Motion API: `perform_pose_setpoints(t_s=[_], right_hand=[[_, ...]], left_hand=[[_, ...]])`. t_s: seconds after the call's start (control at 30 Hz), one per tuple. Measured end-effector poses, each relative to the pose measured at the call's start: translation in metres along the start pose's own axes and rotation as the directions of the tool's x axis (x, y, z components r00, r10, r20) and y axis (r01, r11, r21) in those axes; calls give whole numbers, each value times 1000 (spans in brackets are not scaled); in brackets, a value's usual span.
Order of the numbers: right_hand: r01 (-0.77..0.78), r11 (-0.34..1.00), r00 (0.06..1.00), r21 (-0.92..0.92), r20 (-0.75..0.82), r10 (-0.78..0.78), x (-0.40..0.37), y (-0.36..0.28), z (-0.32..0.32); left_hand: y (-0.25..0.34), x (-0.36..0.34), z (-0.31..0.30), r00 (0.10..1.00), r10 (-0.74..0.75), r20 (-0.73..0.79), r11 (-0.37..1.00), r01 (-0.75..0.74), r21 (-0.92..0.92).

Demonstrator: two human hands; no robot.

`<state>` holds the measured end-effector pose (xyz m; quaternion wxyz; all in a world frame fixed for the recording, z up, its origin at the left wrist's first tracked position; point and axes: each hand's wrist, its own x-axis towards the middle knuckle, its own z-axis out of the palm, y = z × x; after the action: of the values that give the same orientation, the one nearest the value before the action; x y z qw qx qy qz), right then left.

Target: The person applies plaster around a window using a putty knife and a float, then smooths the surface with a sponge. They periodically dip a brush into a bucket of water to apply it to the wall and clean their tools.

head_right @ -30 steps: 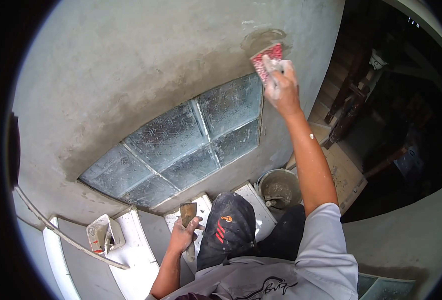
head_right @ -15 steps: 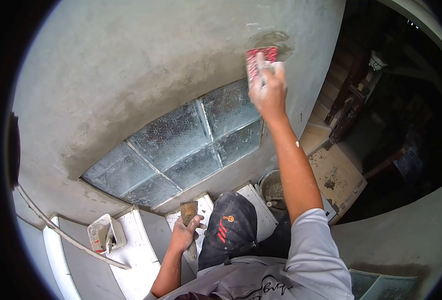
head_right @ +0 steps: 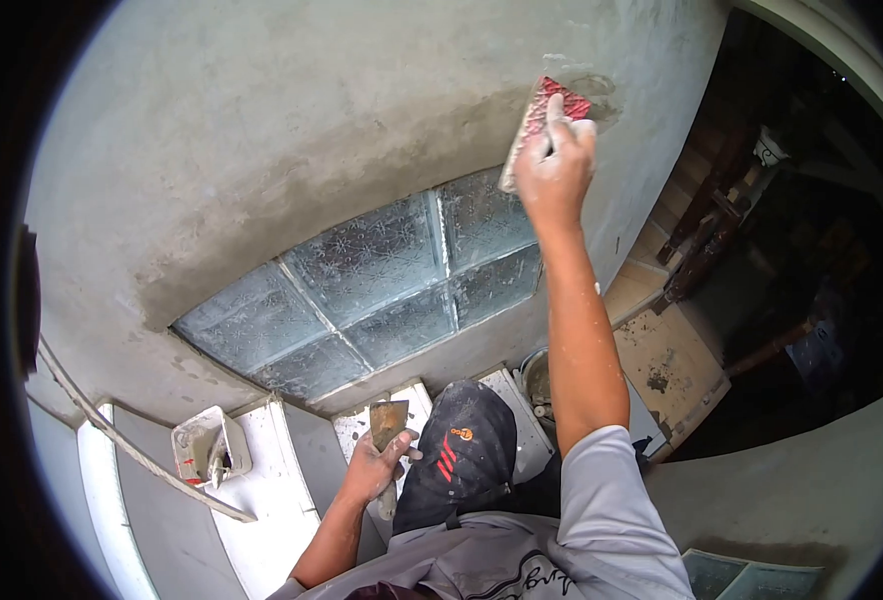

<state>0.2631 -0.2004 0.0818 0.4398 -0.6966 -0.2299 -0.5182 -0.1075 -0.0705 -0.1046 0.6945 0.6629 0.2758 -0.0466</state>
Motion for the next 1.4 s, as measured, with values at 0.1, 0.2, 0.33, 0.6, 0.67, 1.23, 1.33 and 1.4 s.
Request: perform_pose_setpoints(t_s=[0.1,0.2,0.33,0.6,0.67,1.23,1.33,1.4], right_hand=[[227,952,961,205,111,-253,-25,-56,-5],[120,985,993,124,2,-121,-33,-27,11],[311,887,890,342,224,-398,-70,-123,8],[-139,990,990,-33,-16,138,17,72,-11],[-143,987,990,-79,-5,143,31,79,-17],[-155,987,978,35,-133,158,9,20,-10],[-119,984,989,132,-69,128,-14,-28,14],[3,956,999,292,-32,7,-38,-102,21]], left_hand=[[1,3,1,999,-8,-37,1000,9,28],[1,0,2,999,53,10,998,-53,19],[1,4,9,998,62,-24,998,-62,-31],[2,-2,-6,997,4,-80,1000,-5,-3],[-3,5,-4,997,33,-76,999,-36,-34],[-6,13,-13,987,100,-125,992,-89,89],[-3,15,-11,990,81,-113,993,-71,90],[-3,16,-9,991,65,-114,993,-53,107]])
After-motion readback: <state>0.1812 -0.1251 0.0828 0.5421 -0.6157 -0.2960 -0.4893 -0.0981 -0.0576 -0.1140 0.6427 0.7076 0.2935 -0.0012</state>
